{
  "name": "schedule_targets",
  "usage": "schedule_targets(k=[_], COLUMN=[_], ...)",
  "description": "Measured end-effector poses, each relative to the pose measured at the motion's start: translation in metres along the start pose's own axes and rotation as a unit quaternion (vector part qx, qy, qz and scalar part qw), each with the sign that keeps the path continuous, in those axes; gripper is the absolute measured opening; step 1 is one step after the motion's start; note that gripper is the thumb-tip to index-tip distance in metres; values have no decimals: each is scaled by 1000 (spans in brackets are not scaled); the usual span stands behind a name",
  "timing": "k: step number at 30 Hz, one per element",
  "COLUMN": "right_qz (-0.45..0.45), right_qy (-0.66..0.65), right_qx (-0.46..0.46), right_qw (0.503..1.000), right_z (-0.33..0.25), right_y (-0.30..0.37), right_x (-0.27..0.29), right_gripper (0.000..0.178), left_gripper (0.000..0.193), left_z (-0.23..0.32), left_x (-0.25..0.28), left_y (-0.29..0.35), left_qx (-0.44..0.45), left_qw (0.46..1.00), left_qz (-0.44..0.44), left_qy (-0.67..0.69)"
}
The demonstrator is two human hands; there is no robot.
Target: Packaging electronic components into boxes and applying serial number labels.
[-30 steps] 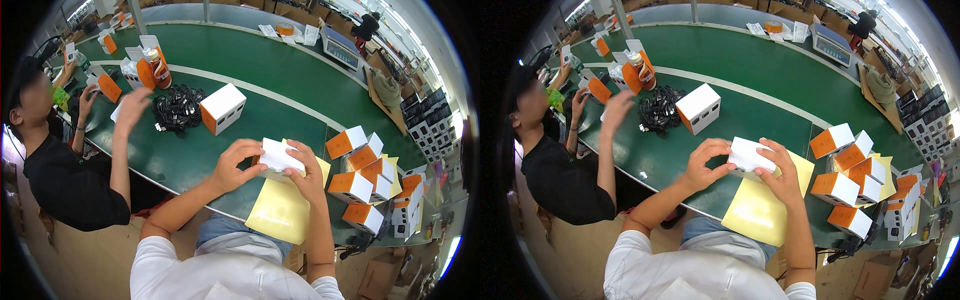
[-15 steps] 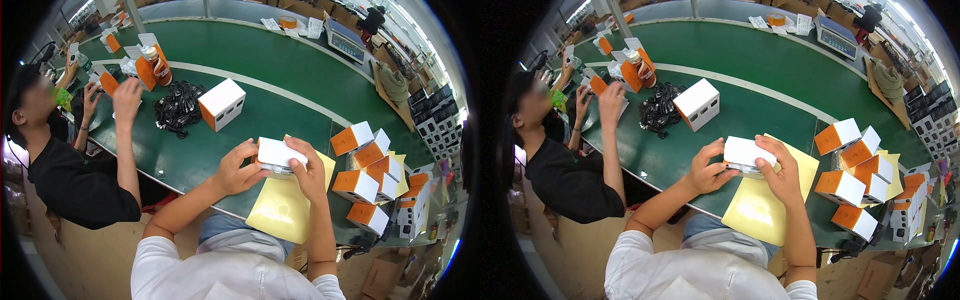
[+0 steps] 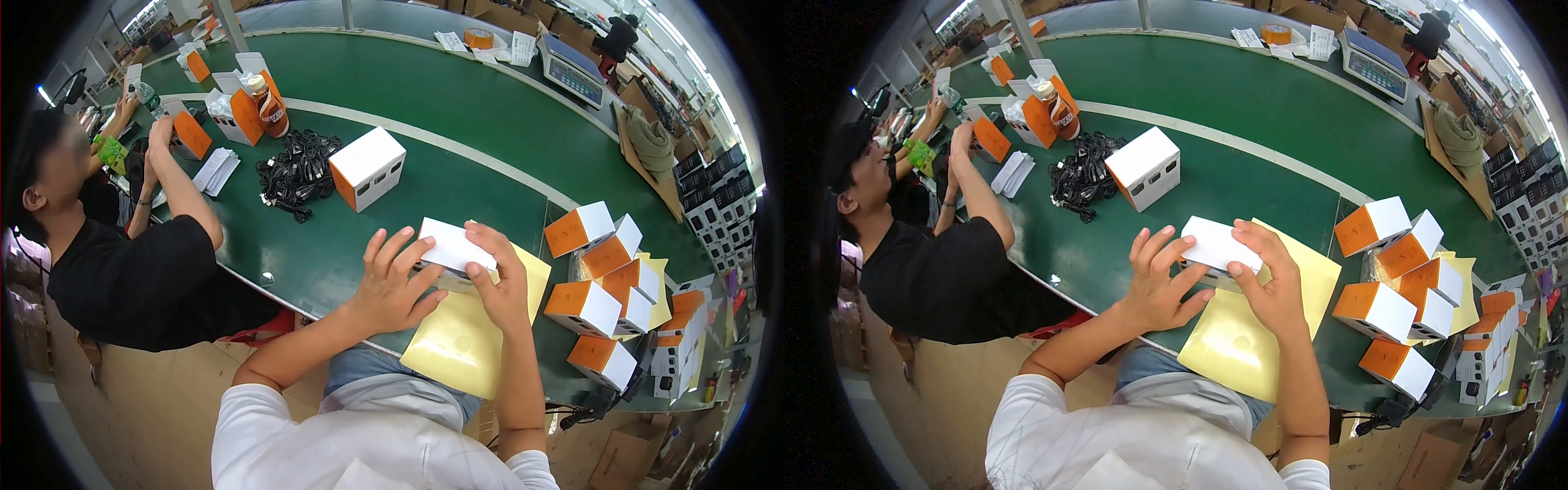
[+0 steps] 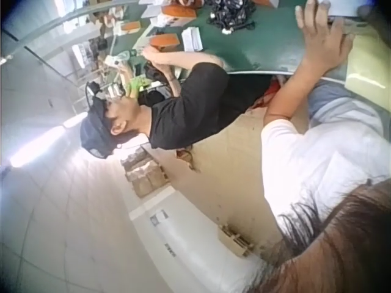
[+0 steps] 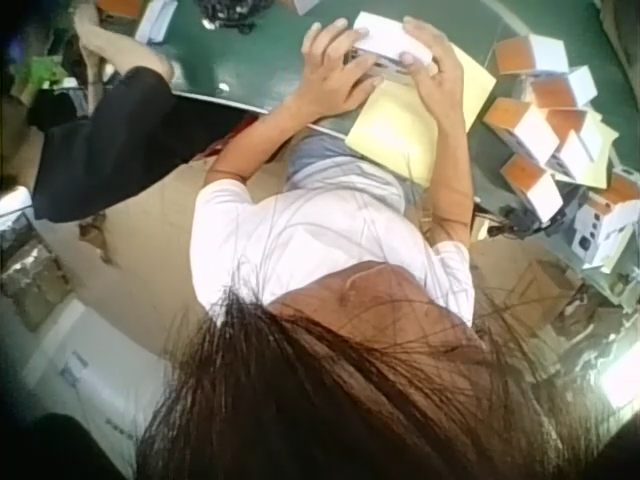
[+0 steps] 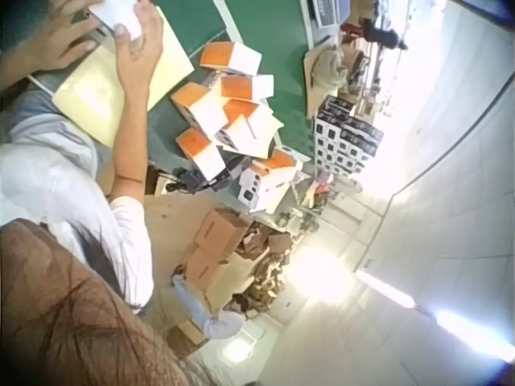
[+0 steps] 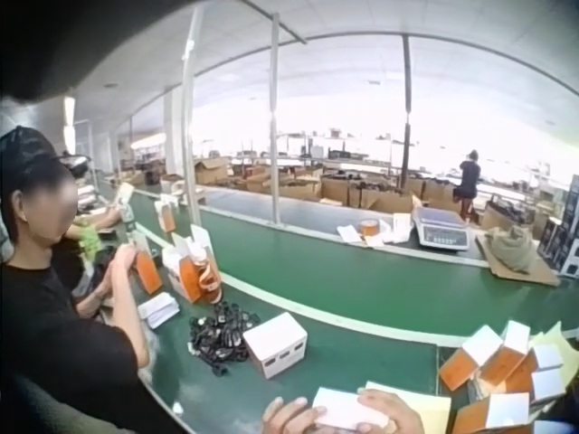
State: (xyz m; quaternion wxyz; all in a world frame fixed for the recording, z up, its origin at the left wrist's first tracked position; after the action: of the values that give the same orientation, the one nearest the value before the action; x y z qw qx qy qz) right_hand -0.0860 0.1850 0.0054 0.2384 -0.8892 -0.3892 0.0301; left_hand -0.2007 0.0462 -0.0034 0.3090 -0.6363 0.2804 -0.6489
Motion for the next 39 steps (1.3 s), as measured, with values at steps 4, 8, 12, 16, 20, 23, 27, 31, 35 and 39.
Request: schedule_targets(k=[4, 8, 12, 16, 20, 23, 27, 31, 35, 39], right_qz=[-18, -51, -54, -59, -75, -88, -106, -105, -101, -115], right_qy=[3, 14, 14, 20, 29, 41, 41, 49, 44, 39], right_qx=[11, 5, 6, 0, 8, 7, -7, 0, 0, 8], right_qw=[1000, 999, 998, 998, 997, 995, 993, 993, 994, 993], right_z=[-2, -3, -6, -4, -7, -7, -8, -9, -8, -8], right_y=[2, 3, 3, 4, 4, 4, 5, 6, 7, 7], right_x=[-1, -10, -14, -11, -12, -12, -12, -12, -10, -10], right_gripper=[40, 46, 47, 49, 51, 51, 51, 50, 52, 55], left_gripper=[21, 31, 28, 33, 31, 32, 38, 36, 26, 18], left_z=[-9, -20, -47, -60, -54, -54, -52, -51, -50, -56], left_x=[-4, 5, -2, 5, 4, 8, 9, 8, 1, -14], left_y=[-1, 7, 23, -16, -17, -9, 8, 10, 9, 11], left_qx=[-19, -44, 80, 56, 4, 78, 103, 165, 226, 219], left_qw=[999, 986, 943, 935, 935, 947, 962, 944, 897, 834], left_qz=[6, 84, 126, 3, -30, 23, 6, -4, -34, -86], left_qy=[27, 138, 296, 351, 352, 312, 253, 286, 378, 498])
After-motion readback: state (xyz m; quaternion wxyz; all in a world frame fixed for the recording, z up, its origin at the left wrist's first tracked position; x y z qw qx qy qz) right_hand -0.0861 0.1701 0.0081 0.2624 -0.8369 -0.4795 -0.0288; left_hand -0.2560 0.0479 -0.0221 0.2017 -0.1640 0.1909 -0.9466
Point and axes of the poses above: each hand's wrist, its own y-axis away from the middle knuckle, its own x-axis out of the back of the hand, z = x × y, the point moved 7 cm from there along -y, towards the middle knuckle, and after that the axes turned 11 degrees about -y, right-handed, at the moved point
